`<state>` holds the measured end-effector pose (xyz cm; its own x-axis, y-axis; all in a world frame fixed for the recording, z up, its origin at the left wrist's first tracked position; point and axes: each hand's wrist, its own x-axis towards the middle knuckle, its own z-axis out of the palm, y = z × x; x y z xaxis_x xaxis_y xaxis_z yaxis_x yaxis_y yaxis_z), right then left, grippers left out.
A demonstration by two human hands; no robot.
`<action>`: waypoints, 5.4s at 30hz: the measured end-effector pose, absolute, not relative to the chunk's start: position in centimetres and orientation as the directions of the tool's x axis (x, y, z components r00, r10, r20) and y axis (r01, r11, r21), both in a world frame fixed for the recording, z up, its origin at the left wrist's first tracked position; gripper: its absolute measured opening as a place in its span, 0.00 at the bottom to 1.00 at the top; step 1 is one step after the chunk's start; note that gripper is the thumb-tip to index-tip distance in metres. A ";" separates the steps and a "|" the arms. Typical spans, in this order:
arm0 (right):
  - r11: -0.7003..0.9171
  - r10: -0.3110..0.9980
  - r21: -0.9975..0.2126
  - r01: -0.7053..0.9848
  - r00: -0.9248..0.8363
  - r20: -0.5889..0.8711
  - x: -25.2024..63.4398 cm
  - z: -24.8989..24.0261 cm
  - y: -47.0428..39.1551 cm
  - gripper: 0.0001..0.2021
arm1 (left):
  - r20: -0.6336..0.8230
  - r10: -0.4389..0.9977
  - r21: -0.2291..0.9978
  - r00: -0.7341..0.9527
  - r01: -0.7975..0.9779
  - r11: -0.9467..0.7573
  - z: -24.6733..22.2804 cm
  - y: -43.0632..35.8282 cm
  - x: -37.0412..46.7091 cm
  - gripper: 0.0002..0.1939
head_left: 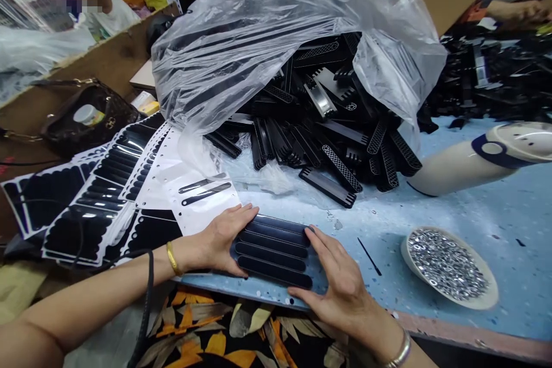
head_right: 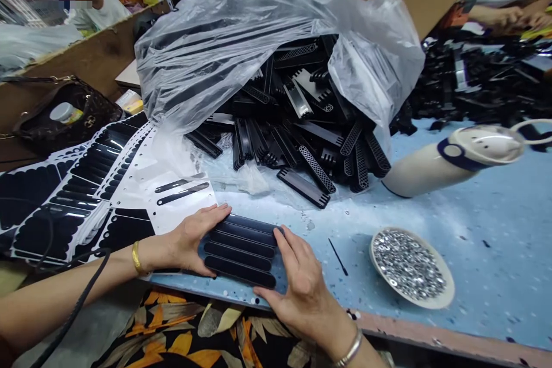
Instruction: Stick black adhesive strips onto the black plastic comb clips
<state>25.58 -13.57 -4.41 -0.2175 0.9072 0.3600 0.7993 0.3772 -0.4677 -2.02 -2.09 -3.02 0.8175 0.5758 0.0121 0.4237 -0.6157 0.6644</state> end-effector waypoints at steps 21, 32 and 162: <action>-0.796 0.514 -0.543 0.266 -0.175 -0.840 25.3 0.8 -7.7 0.37 | -0.798 0.357 0.525 0.485 0.268 0.808 1.2 -4.7 0.8 0.39; -0.780 0.543 -0.564 0.271 -0.156 -0.825 26.4 0.6 -7.0 0.32 | -0.770 0.428 0.608 0.473 0.340 0.717 -0.8 -4.0 0.2 0.28; 0.817 0.576 -0.478 0.324 -0.493 0.652 5.5 -2.7 -13.8 0.15 | -0.336 0.923 0.888 -0.188 -0.391 0.243 -1.6 -11.2 -12.4 0.14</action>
<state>5.51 -13.76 -2.65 -0.4927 0.5765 0.6519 0.3239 0.8167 -0.4775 -12.36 -11.24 -1.58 -0.1882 0.9229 -0.3359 -0.3911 0.2433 0.8876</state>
